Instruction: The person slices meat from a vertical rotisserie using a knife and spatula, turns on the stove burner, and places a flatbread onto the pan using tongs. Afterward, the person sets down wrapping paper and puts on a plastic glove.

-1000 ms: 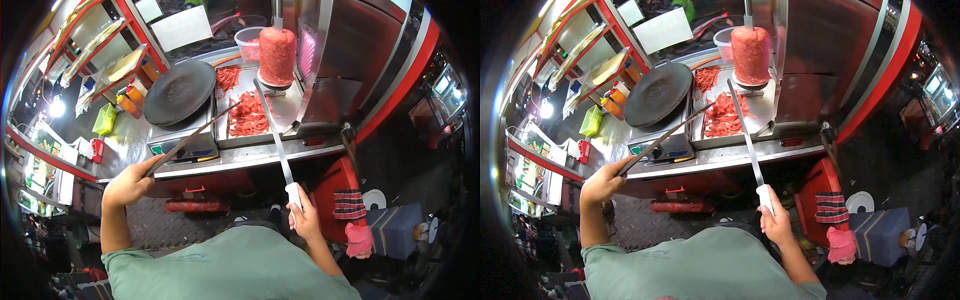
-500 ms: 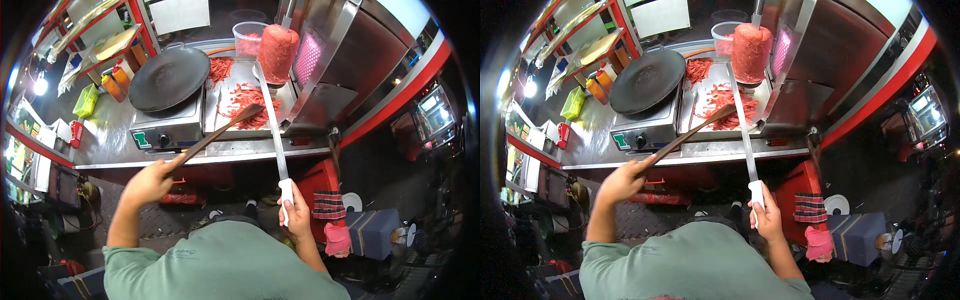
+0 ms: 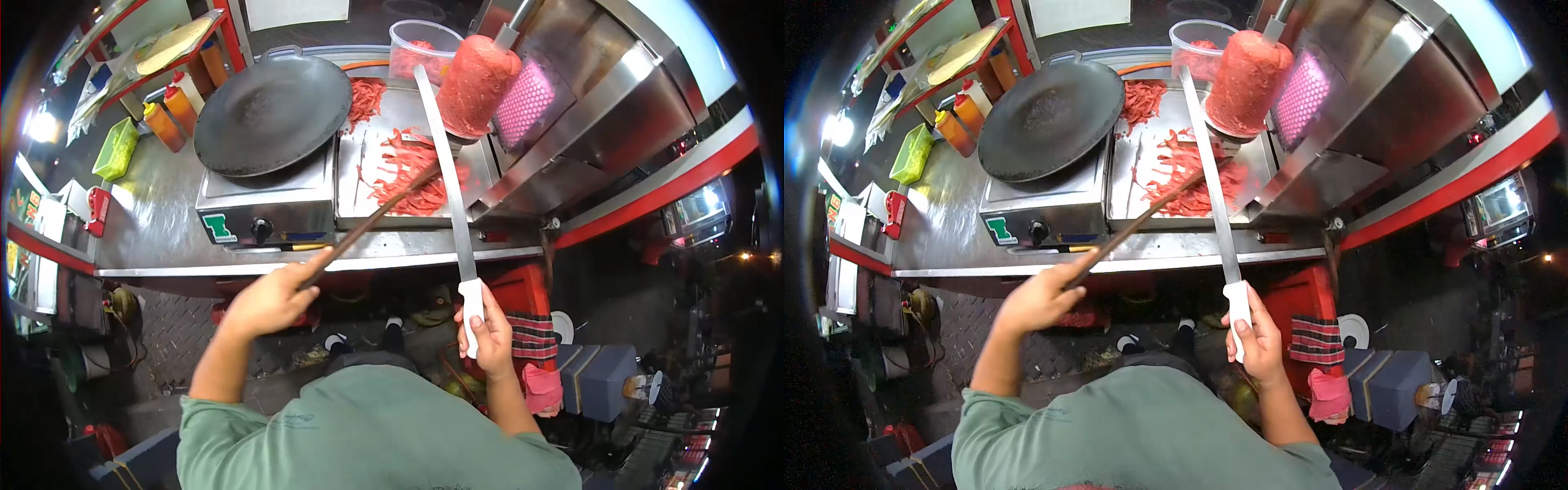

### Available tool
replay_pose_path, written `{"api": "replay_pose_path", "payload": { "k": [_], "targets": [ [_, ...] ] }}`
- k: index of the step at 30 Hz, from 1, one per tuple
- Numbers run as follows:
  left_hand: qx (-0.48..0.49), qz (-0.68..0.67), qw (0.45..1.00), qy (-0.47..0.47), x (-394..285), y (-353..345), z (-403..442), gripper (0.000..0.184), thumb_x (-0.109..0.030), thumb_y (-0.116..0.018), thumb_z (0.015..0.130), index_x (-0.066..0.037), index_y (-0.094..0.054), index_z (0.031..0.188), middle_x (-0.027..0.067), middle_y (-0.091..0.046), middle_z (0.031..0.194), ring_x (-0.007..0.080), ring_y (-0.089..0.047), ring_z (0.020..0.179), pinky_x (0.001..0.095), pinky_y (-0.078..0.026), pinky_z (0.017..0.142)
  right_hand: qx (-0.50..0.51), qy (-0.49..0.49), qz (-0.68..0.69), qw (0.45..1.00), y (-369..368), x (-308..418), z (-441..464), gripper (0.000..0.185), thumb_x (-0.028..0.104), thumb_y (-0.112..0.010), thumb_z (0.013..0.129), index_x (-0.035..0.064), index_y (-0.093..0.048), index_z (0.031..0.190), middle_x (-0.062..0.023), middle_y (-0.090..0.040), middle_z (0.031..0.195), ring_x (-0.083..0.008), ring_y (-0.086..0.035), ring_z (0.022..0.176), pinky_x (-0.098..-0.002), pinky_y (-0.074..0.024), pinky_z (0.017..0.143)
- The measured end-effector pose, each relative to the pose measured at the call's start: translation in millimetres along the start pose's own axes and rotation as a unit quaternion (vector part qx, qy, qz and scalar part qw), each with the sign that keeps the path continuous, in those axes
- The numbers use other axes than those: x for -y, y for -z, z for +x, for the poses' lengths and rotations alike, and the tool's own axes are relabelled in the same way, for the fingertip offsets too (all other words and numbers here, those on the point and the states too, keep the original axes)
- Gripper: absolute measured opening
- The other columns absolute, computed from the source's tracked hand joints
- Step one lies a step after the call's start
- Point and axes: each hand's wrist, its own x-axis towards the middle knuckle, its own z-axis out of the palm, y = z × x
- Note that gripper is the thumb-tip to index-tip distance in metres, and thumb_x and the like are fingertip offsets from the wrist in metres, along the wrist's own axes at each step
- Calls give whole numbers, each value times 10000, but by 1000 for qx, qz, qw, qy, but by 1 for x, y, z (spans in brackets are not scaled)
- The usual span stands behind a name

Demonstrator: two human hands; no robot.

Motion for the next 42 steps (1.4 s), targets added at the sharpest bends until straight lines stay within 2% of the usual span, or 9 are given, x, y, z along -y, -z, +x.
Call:
{"api": "replay_pose_path", "payload": {
  "k": [4, 6, 10, 14, 17, 18, 24, 38, 42],
  "targets": [
    [51, -194, 976, 81, 1, -5, 8, 639, -124, -565, 1009, -53, -375, 1615, 201, -683, 1235, 282, -678, 986, 361, -532, 920, 4, 11, 28, 1000, -19, 5, 21, 636, 162, -549, 1084, 40, -279, 1647, -153, -639, 1085, -107, -578, 594, -251, -505, 480],
    [72, -475, 864, 152, 21, -11, -2, 624, -70, -522, 1015, -100, -379, 1622, 48, -563, 826, 132, -500, 622, 288, -449, 589, 1, 19, 37, 999, -27, 9, 26, 633, 154, -554, 1081, 32, -286, 1642, -159, -642, 1085, -109, -580, 590, -251, -505, 476],
    [47, -602, 788, 120, 23, -11, -36, 692, -12, -463, 1002, -81, -258, 1659, 72, -556, 905, 91, -463, 609, 251, -425, 551, -4, 35, 10, 999, -28, 10, 30, 640, 98, -561, 1062, 23, -290, 1636, -163, -646, 1082, -106, -574, 583, -247, -500, 471],
    [-22, -476, 874, 94, 12, -3, -28, 651, -27, -506, 999, -59, -338, 1627, 84, -581, 911, 109, -520, 609, 279, -480, 572, -31, 46, -4, 998, -34, 14, 33, 654, 41, -552, 1042, 25, -286, 1639, -154, -651, 1069, -100, -568, 575, -241, -495, 464],
    [-103, -130, 986, 11, 5, 26, 12, 651, -51, -521, 962, -86, -410, 1602, 165, -626, 965, 268, -621, 774, 387, -530, 744, -52, 47, 0, 998, -40, 14, 37, 653, 26, -546, 1039, 37, -292, 1641, -145, -653, 1055, -97, -566, 574, -239, -490, 459],
    [-165, -2, 981, -100, 22, 26, 31, 647, -61, -526, 957, -98, -424, 1595, 208, -635, 988, 342, -648, 857, 437, -534, 837, -54, 49, -6, 997, -42, 14, 38, 650, 29, -550, 1040, 41, -300, 1640, -141, -654, 1049, -97, -566, 574, -238, -489, 458],
    [-72, 219, 973, 29, -26, 96, 96, 669, -69, -547, 904, -140, -489, 1567, 261, -625, 1047, 438, -649, 1015, 511, -504, 944, -44, 34, 21, 998, -50, 14, 33, 652, 31, -567, 1036, 35, -311, 1635, -137, -657, 1043, -96, -566, 578, -240, -479, 461],
    [33, 400, 913, 76, -117, 138, 67, 644, -46, -609, 861, -150, -585, 1497, 247, -656, 1013, 411, -684, 959, 502, -528, 899, 61, 27, 70, 995, 13, 9, 65, 652, 36, -564, 1048, 33, -296, 1643, -130, -652, 1043, -78, -555, 583, -233, -474, 476],
    [81, 294, 945, 120, -150, 140, 29, 626, -63, -621, 898, -92, -536, 1517, 259, -697, 1002, 411, -695, 933, 489, -538, 875, 105, 21, 88, 990, 28, 2, 77, 719, -20, -555, 1014, 88, -266, 1664, -117, -651, 1075, -72, -553, 596, -229, -486, 485]
  ]
}}
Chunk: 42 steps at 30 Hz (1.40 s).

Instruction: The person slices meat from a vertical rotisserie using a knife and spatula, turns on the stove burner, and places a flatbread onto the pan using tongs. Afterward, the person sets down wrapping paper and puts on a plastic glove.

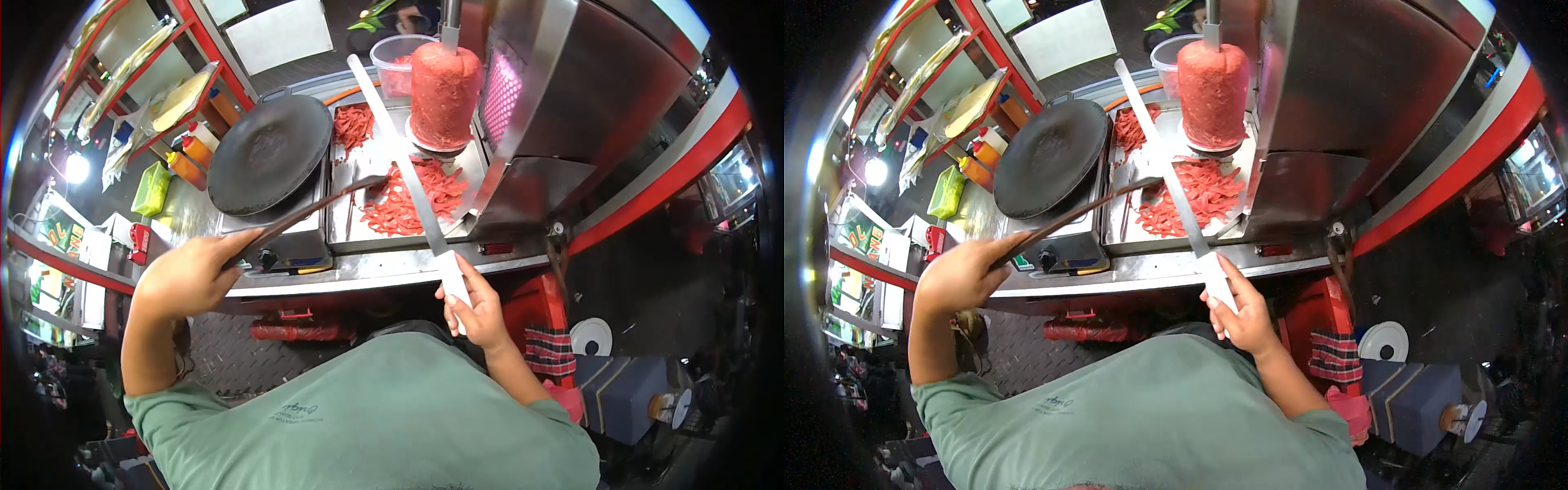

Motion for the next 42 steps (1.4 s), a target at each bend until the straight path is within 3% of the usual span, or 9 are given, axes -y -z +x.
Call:
{"api": "replay_pose_path", "payload": {
  "k": [2, 6, 12, 17, 24, 31, 34, 36, 42],
  "targets": [
    [-27, -85, 995, -42, 16, -17, -22, 611, -75, -624, 922, -68, -518, 1524, 242, -703, 942, 389, -707, 861, 468, -549, 840, 25, 5, 19, 999, 6, -3, 5, 764, -54, -545, 976, 92, -244, 1662, -123, -647, 1094, -77, -558, 606, -233, -491, 489],
    [18, -461, 868, 184, 3, -69, -51, 585, -132, -608, 993, -84, -492, 1565, 40, -681, 861, 94, -557, 622, 250, -477, 586, 56, -28, 41, 997, 14, -9, 16, 635, -76, -541, 937, 84, -303, 1504, -145, -641, 1147, -99, -590, 645, -243, -505, 504],
    [0, -785, 613, 88, -32, -234, -19, 663, -186, -706, 934, -19, -412, 1505, 297, -698, 1139, 203, -678, 711, 289, -530, 546, 139, -56, 170, 974, 25, -13, 33, 491, 109, -523, 1075, 38, -328, 1520, -195, -617, 1153, -182, -654, 702, -320, -592, 558],
    [65, -934, 350, -29, -69, -297, -3, 600, -29, -543, 835, -54, -417, 1422, 266, -662, 1056, 122, -456, 532, 263, -400, 464, 130, -104, 249, 954, 24, -12, 43, 596, 217, -475, 1134, 135, -211, 1662, -105, -591, 1022, -130, -596, 680, -258, -516, 532],
    [-80, -838, 533, 88, -88, -229, -10, 724, -119, -533, 963, -136, -267, 1636, 89, -555, 917, 72, -389, 610, 219, -361, 519, 32, 97, -105, 989, 31, -26, 54, 677, 74, -512, 1074, 91, -195, 1672, -49, -581, 960, -69, -511, 643, -219, -440, 531],
    [-129, -758, 639, -14, -102, -250, 96, 633, -182, -473, 1116, -158, -220, 1695, 32, -563, 1027, 83, -422, 742, 226, -400, 626, -94, 208, -335, 914, 32, -35, 79, 607, 25, -518, 1049, -34, -311, 1616, -271, -557, 1460, -289, -667, 1011, -369, -529, 903],
    [-106, -688, 718, -13, -108, -257, 106, 577, -228, -411, 1160, -232, -206, 1700, 9, -545, 971, 92, -449, 713, 237, -447, 642, -129, 272, -413, 859, 47, -67, 56, 540, 21, -500, 1075, 31, -393, 1604, -112, -625, 1091, -83, -486, 650, -253, -455, 575],
    [-38, -768, 640, 0, -109, -250, 95, 595, -240, -403, 1163, -262, -161, 1706, 2, -441, 887, 89, -404, 671, 241, -422, 603, -133, 266, -406, 864, 53, -82, 37, 492, 10, -526, 1061, 8, -471, 1550, -136, -634, 1073, -134, -529, 710, -281, -467, 628],
    [-36, -738, 673, -34, -85, -249, 67, 587, -342, -389, 1161, -276, -174, 1703, 22, -422, 902, 78, -410, 585, 230, -389, 524, -147, 329, -399, 844, 15, -36, 86, 433, -22, -581, 1013, -32, -571, 1446, -252, -668, 1123, -361, -668, 922, -406, -532, 860]
  ]
}}
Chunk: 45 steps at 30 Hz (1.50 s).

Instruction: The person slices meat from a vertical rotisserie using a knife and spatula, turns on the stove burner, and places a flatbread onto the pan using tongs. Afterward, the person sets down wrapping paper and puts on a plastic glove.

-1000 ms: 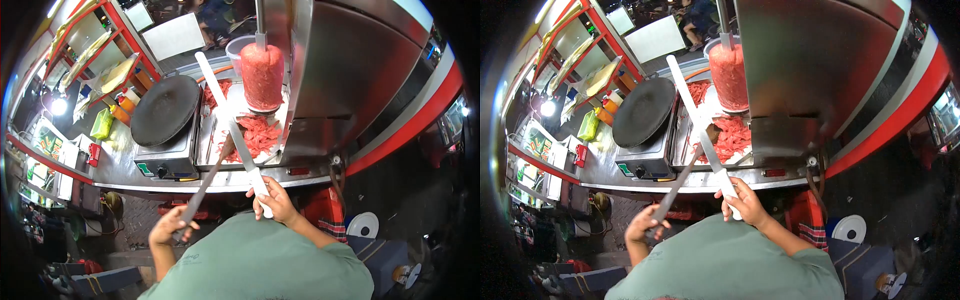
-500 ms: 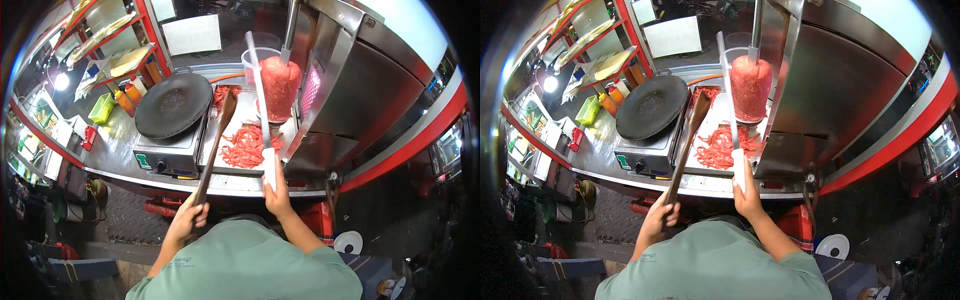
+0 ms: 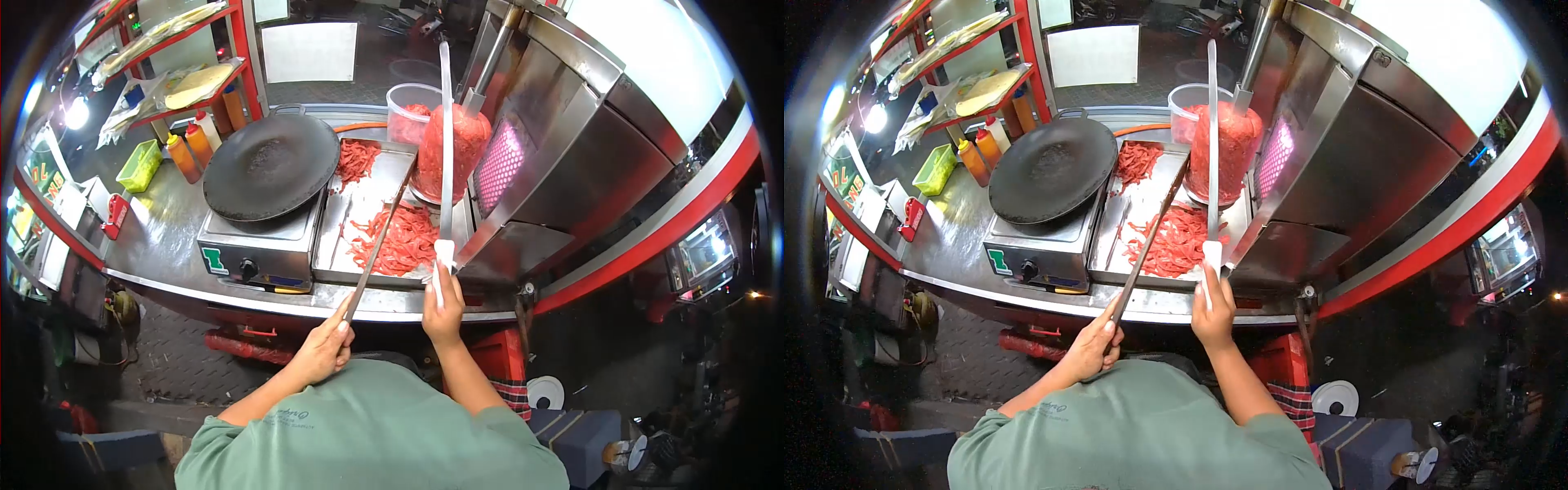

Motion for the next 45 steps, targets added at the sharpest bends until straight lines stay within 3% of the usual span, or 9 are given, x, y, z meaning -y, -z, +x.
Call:
{"api": "replay_pose_path", "payload": {
  "k": [4, 7, 9, 13, 20, 28, 32, 39, 45],
  "targets": [
    [-5, 40, 999, 5, 1, 9, 9, 598, -303, -401, 1161, -267, -154, 1705, 7, -404, 827, 77, -409, 546, 248, -409, 493, -6, -36, 12, 999, -13, -28, -7, 561, -25, -546, 1044, 42, -425, 1588, -96, -625, 1033, -81, -546, 681, -250, -474, 549],
    [4, 72, 997, 7, 5, 9, 24, 630, -299, -420, 1156, -276, -116, 1707, -9, -391, 774, 83, -413, 552, 261, -431, 505, 8, -146, 101, 984, 2, -31, -69, 646, -7, -528, 1059, 67, -287, 1654, -83, -630, 1085, -58, -540, 673, -234, -469, 481],
    [7, 52, 998, 17, 9, 8, 31, 636, -291, -423, 1155, -277, -107, 1707, -8, -393, 775, 83, -418, 556, 264, -440, 518, -13, -106, 30, 994, 7, -35, -78, 564, -5, -573, 1033, -2, -425, 1578, -244, -641, 1316, -218, -639, 764, -352, -559, 682],
    [23, 53, 998, 26, 7, 7, 39, 668, -282, -430, 1153, -277, -59, 1708, 1, -414, 767, 88, -437, 569, 275, -458, 538, -28, -16, -74, 997, -15, -25, -12, 543, -15, -565, 1036, -38, -428, 1561, -217, -640, 1306, -260, -658, 1068, -341, -535, 899],
    [38, 83, 995, 32, -1, 7, 46, 690, -287, -439, 1151, -282, -29, 1706, 10, -446, 790, 102, -483, 563, 279, -495, 553, -11, -69, -100, 992, -9, -12, -64, 560, -6, -565, 1025, -86, -398, 1554, -287, -594, 1353, -399, -623, 1208, -435, -480, 1041],
    [43, 89, 995, 14, -1, 3, 51, 698, -287, -440, 1151, -248, -20, 1707, 15, -456, 785, 103, -514, 568, 287, -500, 549, -23, -91, -96, 991, -24, -2, 11, 538, -11, -598, 1017, -55, -451, 1533, -246, -623, 1148, -389, -622, 994, -432, -510, 897],
    [49, 107, 993, 10, -6, 3, 57, 704, -302, -436, 1150, -276, -1, 1703, 14, -463, 748, 107, -534, 571, 299, -523, 565, -3, -47, -128, 991, -2, -13, -76, 546, -39, -575, 1008, -96, -425, 1530, -295, -604, 1316, -446, -615, 1173, -463, -488, 1035],
    [42, 119, 992, 14, 2, -1, 59, 721, -289, -462, 1142, -279, -9, 1703, 25, -514, 712, 114, -550, 565, 308, -525, 560, -12, -78, -114, 990, -28, -8, 14, 568, -3, -607, 1014, -17, -437, 1556, -274, -609, 1159, -420, -621, 998, -445, -512, 879],
    [44, 122, 991, 17, -17, -4, 59, 706, -258, -443, 1146, -236, -15, 1706, 15, -467, 805, 105, -526, 589, 289, -509, 554, 5, -48, -139, 989, 3, -5, -79, 566, -25, -600, 1006, -89, -422, 1539, -299, -613, 1248, -432, -630, 1080, -461, -514, 945]
  ]
}}
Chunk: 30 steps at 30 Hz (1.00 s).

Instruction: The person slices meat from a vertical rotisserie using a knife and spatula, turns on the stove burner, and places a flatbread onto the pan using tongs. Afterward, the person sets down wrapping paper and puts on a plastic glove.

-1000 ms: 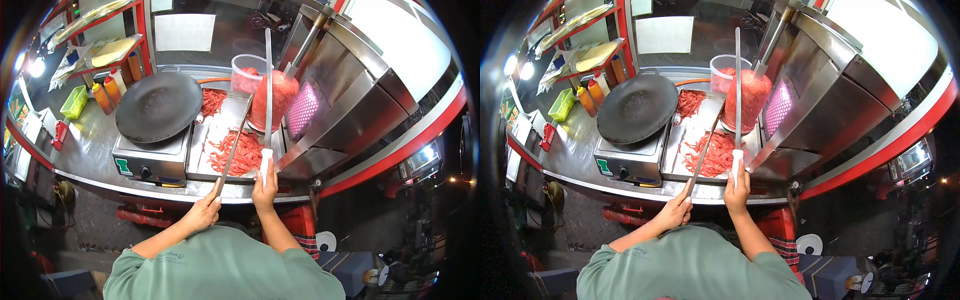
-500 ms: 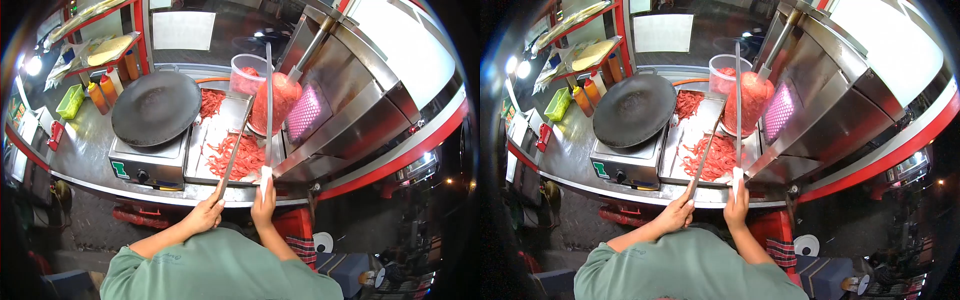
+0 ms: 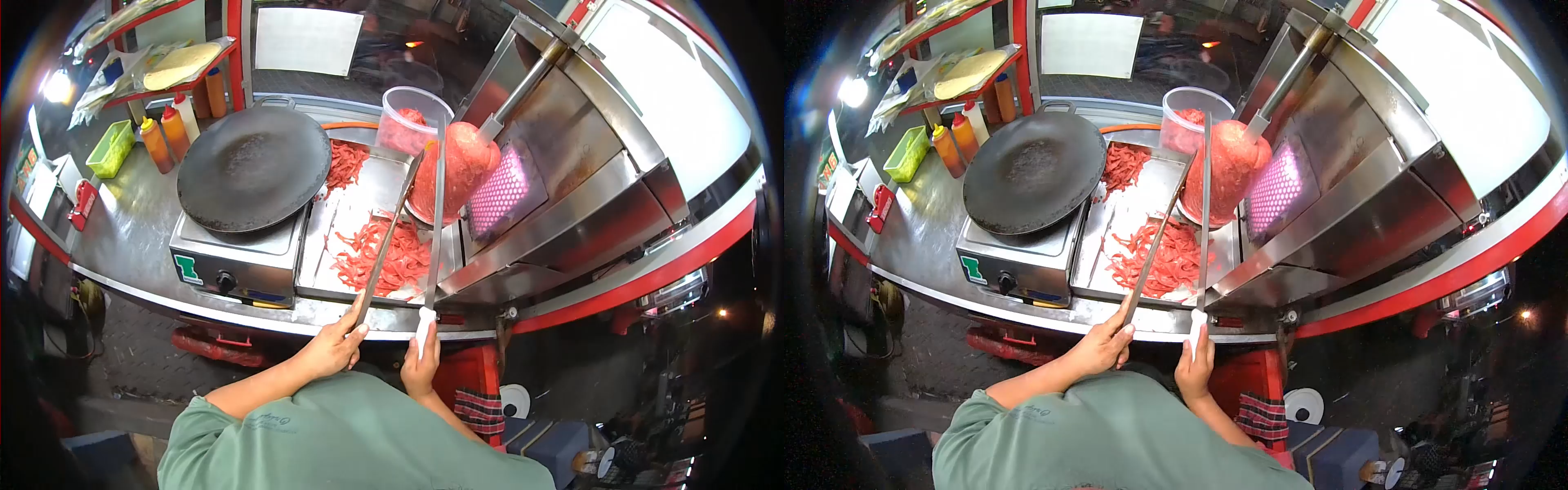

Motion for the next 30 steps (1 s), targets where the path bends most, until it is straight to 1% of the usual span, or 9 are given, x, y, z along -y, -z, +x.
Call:
{"api": "replay_pose_path", "payload": {
  "k": [4, 7, 10, 13, 16, 19, 25, 29, 30],
  "targets": [
    [-8, 2, 1000, -16, 6, -3, 4, 710, -287, -467, 1138, -252, -42, 1705, 49, -563, 750, 121, -551, 568, 317, -536, 566, -7, 9, 26, 1000, -15, 3, 59, 563, -16, -592, 1018, -57, -422, 1553, -261, -619, 1173, -399, -627, 1014, -436, -516, 902],
    [-20, 4, 1000, -21, 16, -6, 13, 717, -293, -474, 1136, -232, -43, 1706, 51, -551, 713, 123, -556, 561, 317, -530, 563, 19, -58, 35, 998, -18, 15, 89, 563, -6, -585, 1027, -42, -419, 1563, -243, -621, 1126, -381, -624, 991, -424, -512, 887],
    [-18, -10, 1000, -18, 8, -3, 14, 718, -306, -478, 1135, -223, -51, 1706, 42, -549, 691, 122, -550, 555, 315, -528, 560, 10, 21, -12, 1000, -4, -3, 28, 580, -16, -587, 1015, -47, -413, 1567, -254, -632, 1177, -391, -633, 996, -435, -517, 893],
    [-23, -10, 999, -27, 6, -6, 18, 719, -323, -474, 1135, -235, -46, 1706, 37, -539, 665, 122, -546, 549, 313, -528, 559, 20, -7, -9, 1000, 8, -2, -11, 591, -34, -591, 1000, -52, -416, 1564, -265, -632, 1198, -386, -634, 1013, -437, -518, 907],
    [-23, -13, 999, -21, 9, -10, 16, 709, -300, -463, 1139, -248, -40, 1706, 28, -511, 678, 115, -536, 553, 305, -522, 552, 20, -10, -7, 1000, -6, 0, 45, 573, -16, -597, 1007, -24, -442, 1559, -243, -608, 1111, -385, -622, 975, -437, -513, 869],
    [-25, -5, 1000, -1, 5, -14, 23, 698, -253, -449, 1147, -262, -31, 1706, 9, -447, 734, 100, -517, 571, 290, -509, 539, 17, -24, -24, 999, -13, 11, 77, 553, 1, -576, 1027, -10, -436, 1562, -232, -619, 1139, -381, -623, 984, -431, -514, 874],
    [-23, -39, 999, -27, 2, -12, 30, 700, -281, -458, 1145, -266, -39, 1706, 2, -448, 738, 101, -518, 564, 289, -504, 527, 25, -20, -29, 999, 20, 1, -26, 534, -3, -595, 1015, -33, -478, 1535, -245, -623, 1118, -383, -628, 978, -423, -521, 874],
    [-24, -39, 999, -17, 6, -12, 20, 702, -296, -465, 1139, -255, -55, 1707, 13, -490, 711, 109, -533, 552, 298, -509, 529, 20, -31, 22, 999, -6, 5, 50, 549, 2, -593, 1026, -41, -437, 1550, -235, -620, 1165, -356, -621, 994, -410, -509, 879],
    [-26, -38, 999, -17, 6, -13, 19, 702, -291, -464, 1139, -251, -54, 1708, 13, -492, 710, 108, -529, 550, 298, -507, 526, -6, 6, 25, 1000, -15, 16, 77, 548, -8, -592, 1026, -39, -437, 1550, -232, -622, 1159, -347, -623, 995, -396, -513, 878]
  ]
}}
